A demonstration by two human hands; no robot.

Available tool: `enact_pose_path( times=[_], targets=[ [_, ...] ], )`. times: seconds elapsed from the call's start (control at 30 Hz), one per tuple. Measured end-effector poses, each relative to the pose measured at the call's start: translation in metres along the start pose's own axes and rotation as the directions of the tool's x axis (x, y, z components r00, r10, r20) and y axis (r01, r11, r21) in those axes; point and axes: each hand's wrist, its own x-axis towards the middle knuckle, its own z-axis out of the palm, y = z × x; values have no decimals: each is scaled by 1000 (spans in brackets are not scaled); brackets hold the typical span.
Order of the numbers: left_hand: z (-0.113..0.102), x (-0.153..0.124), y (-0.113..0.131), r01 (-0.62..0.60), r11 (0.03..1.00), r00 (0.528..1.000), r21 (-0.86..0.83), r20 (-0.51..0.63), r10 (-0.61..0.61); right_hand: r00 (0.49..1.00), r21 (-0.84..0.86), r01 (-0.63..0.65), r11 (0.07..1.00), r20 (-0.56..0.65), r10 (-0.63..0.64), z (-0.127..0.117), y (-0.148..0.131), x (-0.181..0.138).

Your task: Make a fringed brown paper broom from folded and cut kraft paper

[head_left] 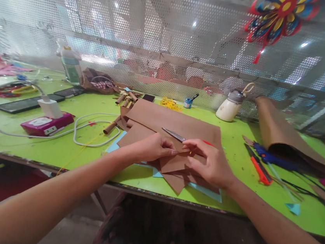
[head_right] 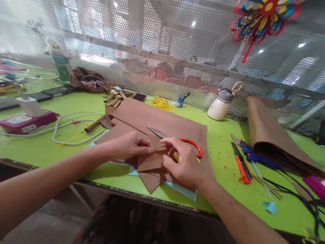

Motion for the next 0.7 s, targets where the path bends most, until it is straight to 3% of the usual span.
enact_pose_path(
  times=[0.07, 0.13, 0.27, 0.37, 0.53, 0.7],
  targets=[
    [3, 1, 1, -78, 996, 997, 35, -17, 79, 991, 142, -130, 981, 4, 131, -1, 3, 1],
    [6, 3, 2, -147, 987, 988, 69, -41, 150, 975, 170, -222, 960, 29, 220, -1, 4, 3],
    [10, 4, 3, -181, 974, 977, 137, -91, 194, 965, 136, -262, 955, 60, 256, 0, 3, 5],
    [9, 2, 4, -132, 989, 989, 64, -65, 136, 978, 156, -206, 966, 49, 201, 0, 5, 5],
    [0, -4, 2, 93, 964, 991, -251, 115, -66, 982, 240, -188, 952, 64, 178, -4, 8, 6],
    [-8, -3, -4, 98, 954, 993, -282, 93, -75, 984, 250, -174, 952, 77, 160, -8, 9, 6]
  ],
)
